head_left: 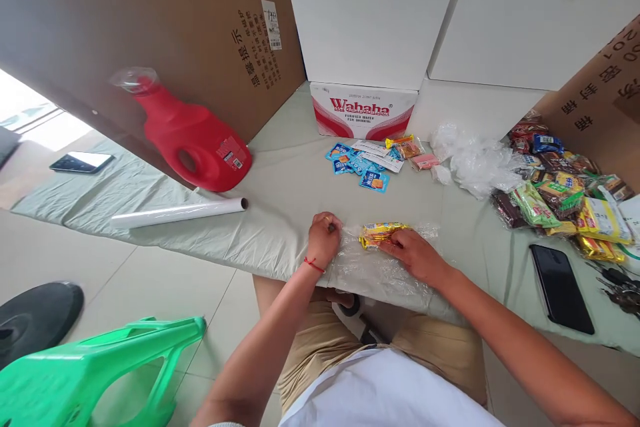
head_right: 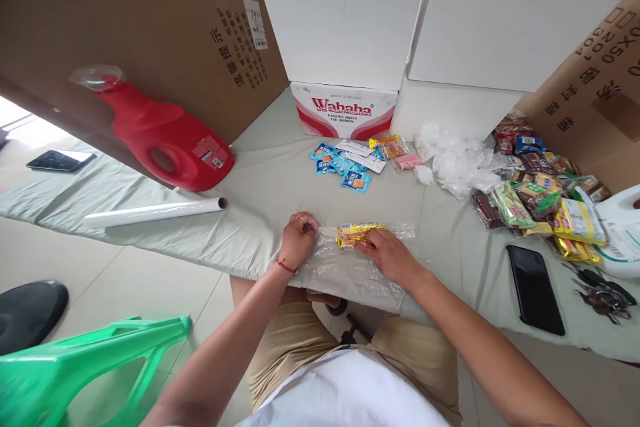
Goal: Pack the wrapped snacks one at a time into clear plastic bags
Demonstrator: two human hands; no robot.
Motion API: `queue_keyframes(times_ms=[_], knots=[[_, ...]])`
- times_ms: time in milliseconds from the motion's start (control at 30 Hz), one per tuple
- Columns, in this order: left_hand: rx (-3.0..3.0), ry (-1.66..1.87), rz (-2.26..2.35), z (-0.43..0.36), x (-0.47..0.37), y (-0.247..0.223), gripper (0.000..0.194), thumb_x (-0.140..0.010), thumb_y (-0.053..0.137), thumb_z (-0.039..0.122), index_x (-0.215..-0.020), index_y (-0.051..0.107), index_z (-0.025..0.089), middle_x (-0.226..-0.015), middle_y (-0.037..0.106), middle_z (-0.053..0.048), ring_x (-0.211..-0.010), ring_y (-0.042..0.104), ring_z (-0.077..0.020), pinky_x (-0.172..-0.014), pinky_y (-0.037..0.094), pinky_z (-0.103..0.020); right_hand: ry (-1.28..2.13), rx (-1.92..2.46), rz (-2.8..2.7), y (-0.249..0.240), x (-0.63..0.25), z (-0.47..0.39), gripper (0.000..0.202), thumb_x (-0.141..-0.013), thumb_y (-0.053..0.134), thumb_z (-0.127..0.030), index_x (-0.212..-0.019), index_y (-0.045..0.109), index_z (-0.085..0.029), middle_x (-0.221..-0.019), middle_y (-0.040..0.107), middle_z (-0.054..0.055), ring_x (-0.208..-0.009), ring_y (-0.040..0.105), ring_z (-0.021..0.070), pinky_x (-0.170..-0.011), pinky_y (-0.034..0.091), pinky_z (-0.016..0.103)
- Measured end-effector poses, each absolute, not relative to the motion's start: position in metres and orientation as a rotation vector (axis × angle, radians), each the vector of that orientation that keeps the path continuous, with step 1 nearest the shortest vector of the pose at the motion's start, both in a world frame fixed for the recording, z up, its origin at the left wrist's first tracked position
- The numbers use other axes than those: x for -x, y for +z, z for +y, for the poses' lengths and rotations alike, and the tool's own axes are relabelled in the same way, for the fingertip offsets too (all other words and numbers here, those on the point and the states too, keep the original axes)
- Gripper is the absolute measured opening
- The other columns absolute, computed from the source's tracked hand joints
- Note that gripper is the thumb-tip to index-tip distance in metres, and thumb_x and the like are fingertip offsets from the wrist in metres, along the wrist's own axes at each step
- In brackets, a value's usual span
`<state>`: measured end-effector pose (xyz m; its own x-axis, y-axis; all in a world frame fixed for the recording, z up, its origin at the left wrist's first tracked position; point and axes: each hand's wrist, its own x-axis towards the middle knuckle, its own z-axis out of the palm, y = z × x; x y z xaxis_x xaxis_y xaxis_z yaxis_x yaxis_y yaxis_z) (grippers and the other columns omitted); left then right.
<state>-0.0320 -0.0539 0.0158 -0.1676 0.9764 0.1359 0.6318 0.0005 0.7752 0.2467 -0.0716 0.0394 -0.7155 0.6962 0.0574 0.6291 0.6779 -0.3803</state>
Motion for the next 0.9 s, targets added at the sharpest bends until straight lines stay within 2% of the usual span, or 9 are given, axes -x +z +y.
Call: queue_keyframes(times_ms=[100,167,267,333,367,500,633,767,900], knots=[[-1.493,1.090,1.958,-0.056,0.053,0.019,0.019,-0.066,0.045,0.006,-0.063,0.053,0.023,-0.089,0.067,-0.007,-0.107,0.064,-0.0226,-0.100,0.050,-0.037,0.332,1.071,-2.693,0.027,-0.248,-0.078,0.048,-0.107,0.030,-0.021,-0.143,0.061,-0.027,-0.106,0.063,0.011,-0.098,0.053,0.0244,-0.090,0.045,0.041],[-1.450,1.147,2.012,-0.056,0.061,0.028,0.017,-0.067,0.045,0.009,-0.071,0.055,0.022,-0.094,0.066,-0.009,-0.104,0.064,-0.0232,-0.100,0.050,-0.039,0.292,1.073,-2.674,0.020,-0.248,-0.081,0.048,-0.106,0.033,-0.020,-0.144,0.061,-0.028,-0.108,0.063,0.011,-0.100,0.053,0.0249,-0.093,0.045,0.042],[-1.738,1.190,1.769,-0.055,0.059,0.052,0.049,-0.065,0.048,0.013,-0.113,0.060,0.019,-0.123,0.062,-0.011,-0.122,0.059,-0.0240,-0.109,0.046,-0.041,0.229,1.048,-2.642,0.014,-0.247,-0.083,0.047,-0.105,0.037,-0.018,-0.144,0.060,-0.030,-0.111,0.063,0.011,-0.104,0.053,0.0254,-0.095,0.045,0.043],[-2.062,1.060,1.464,-0.054,0.050,0.067,0.074,-0.065,0.053,0.015,-0.138,0.049,0.020,-0.136,0.057,-0.011,-0.132,0.052,-0.0258,-0.116,0.040,-0.044,0.158,1.008,-2.624,0.011,-0.247,-0.082,0.047,-0.105,0.038,-0.016,-0.144,0.061,-0.030,-0.108,0.062,0.010,-0.101,0.053,0.0244,-0.093,0.045,0.040],[-2.207,0.946,1.332,-0.054,0.046,0.072,0.077,-0.066,0.055,0.015,-0.142,0.047,0.020,-0.133,0.059,-0.010,-0.130,0.053,-0.0265,-0.117,0.039,-0.046,0.119,0.991,-2.615,0.010,-0.247,-0.082,0.047,-0.104,0.039,-0.016,-0.143,0.061,-0.030,-0.105,0.062,0.010,-0.099,0.053,0.0237,-0.090,0.045,0.039],[-2.587,0.443,1.063,-0.063,0.041,0.071,0.045,-0.078,0.051,0.006,-0.116,0.067,0.022,-0.097,0.069,-0.006,-0.096,0.063,-0.0227,-0.096,0.047,-0.041,0.026,0.957,-2.581,0.006,-0.247,-0.081,0.050,-0.102,0.040,-0.011,-0.144,0.060,-0.031,-0.099,0.060,0.008,-0.093,0.051,0.0223,-0.084,0.045,0.035],[-2.716,0.189,0.978,-0.086,0.063,0.057,0.032,-0.082,0.049,0.003,-0.099,0.071,0.020,-0.095,0.070,-0.007,-0.090,0.064,-0.0212,-0.080,0.049,-0.032,0.032,0.929,-2.585,0.003,-0.247,-0.082,0.052,-0.102,0.040,-0.010,-0.147,0.058,-0.030,-0.101,0.060,0.008,-0.093,0.051,0.0224,-0.086,0.045,0.036],[-2.583,0.350,1.129,-0.098,0.078,0.066,0.032,-0.079,0.048,0.002,-0.091,0.071,0.020,-0.093,0.071,-0.005,-0.086,0.066,-0.0183,-0.074,0.051,-0.029,0.058,0.976,-2.562,0.003,-0.247,-0.085,0.048,-0.104,0.042,-0.014,-0.146,0.059,-0.031,-0.103,0.061,0.008,-0.095,0.051,0.0221,-0.087,0.044,0.037],[-2.432,0.726,1.349,-0.083,0.050,0.088,0.024,-0.093,0.048,0.016,-0.100,0.070,0.019,-0.098,0.071,-0.008,-0.093,0.064,-0.0207,-0.085,0.051,-0.035,0.118,0.997,-2.532,0.006,-0.245,-0.087,0.046,-0.104,0.041,-0.015,-0.143,0.062,-0.030,-0.103,0.063,0.008,-0.096,0.053,0.0223,-0.088,0.045,0.037]])
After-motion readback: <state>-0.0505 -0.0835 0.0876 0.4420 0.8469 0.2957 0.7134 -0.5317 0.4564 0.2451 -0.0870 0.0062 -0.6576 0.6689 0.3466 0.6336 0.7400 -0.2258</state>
